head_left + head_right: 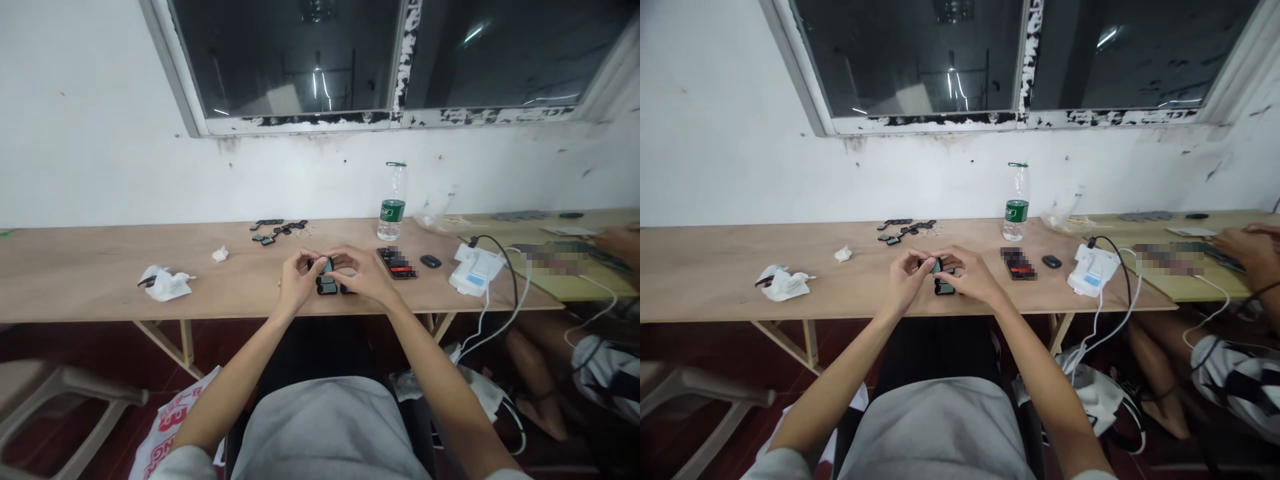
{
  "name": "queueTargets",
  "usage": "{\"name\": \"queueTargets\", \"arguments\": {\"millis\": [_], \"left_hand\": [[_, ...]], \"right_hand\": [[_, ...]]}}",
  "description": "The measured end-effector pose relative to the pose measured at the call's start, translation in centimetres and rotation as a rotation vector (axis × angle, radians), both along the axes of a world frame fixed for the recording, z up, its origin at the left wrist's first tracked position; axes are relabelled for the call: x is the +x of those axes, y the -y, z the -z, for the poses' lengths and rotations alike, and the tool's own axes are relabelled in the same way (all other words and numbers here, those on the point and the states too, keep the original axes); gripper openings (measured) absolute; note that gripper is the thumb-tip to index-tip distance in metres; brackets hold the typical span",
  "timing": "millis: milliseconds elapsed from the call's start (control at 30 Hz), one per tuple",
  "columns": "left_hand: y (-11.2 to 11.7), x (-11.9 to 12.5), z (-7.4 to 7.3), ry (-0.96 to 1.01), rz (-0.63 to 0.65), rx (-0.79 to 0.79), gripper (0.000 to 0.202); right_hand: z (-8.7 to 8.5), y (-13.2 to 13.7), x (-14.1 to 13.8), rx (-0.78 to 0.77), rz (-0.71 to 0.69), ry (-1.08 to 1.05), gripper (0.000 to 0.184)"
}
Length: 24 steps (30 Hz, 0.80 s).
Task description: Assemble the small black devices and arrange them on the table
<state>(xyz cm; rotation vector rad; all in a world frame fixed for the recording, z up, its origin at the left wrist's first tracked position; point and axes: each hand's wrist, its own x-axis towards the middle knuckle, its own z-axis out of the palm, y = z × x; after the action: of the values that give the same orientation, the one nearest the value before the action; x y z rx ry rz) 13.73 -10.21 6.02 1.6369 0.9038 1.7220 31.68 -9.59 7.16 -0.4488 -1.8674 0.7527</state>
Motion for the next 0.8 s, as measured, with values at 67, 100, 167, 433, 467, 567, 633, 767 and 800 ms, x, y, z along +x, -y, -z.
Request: {"name": "queueTargets", "arguments": {"millis": [67,100,167,433,467,567,633,767,800], "left_hand": [[-0.2,0.1,0.2,-0.006,-0.019,0.019,0.034],[-0.3,0.1,0.3,-0.008,-0.020,0.020,0.034],[-0.6,0.1,0.4,-0.007,-0.007,0.008,0.034],[-0.1,-0.9,-0.7,-0.050,0.150,-0.254,0.044],[0.0,-0.9,-0.8,-0.049,0.163,-0.271,0.045],[-0.4,-1.1,-0.7,0.011,0.202,-0.305,0.044],[-0.8,-1.2,-0.4,0.074,0.257,-0.335,0.042],[-1.5,-1.3,0.3,0.143,0.361,-0.405,0.040],[-1.6,-1.4,0.4,0.145,0.374,-0.427,0.041]], "right_hand": [[0.1,-0.2,0.0,-0.009,0.000,-0.013,0.036],[0.2,-0.3,0.0,-0.015,0.001,-0.016,0.036],[0.4,-0.5,-0.1,-0.041,0.003,-0.014,0.037],[0.5,-1.1,0.2,-0.184,0.043,-0.033,0.041],[0.5,-1.1,0.3,-0.194,0.034,-0.026,0.042],[0.4,-1.1,0.4,-0.180,-0.020,0.003,0.041],[0.4,-1.1,0.5,-0.122,-0.052,0.032,0.036],[1.0,-1.9,0.7,-0.005,-0.021,0.050,0.028],[1.3,-2.4,0.8,-0.003,-0.002,0.046,0.028]]}}
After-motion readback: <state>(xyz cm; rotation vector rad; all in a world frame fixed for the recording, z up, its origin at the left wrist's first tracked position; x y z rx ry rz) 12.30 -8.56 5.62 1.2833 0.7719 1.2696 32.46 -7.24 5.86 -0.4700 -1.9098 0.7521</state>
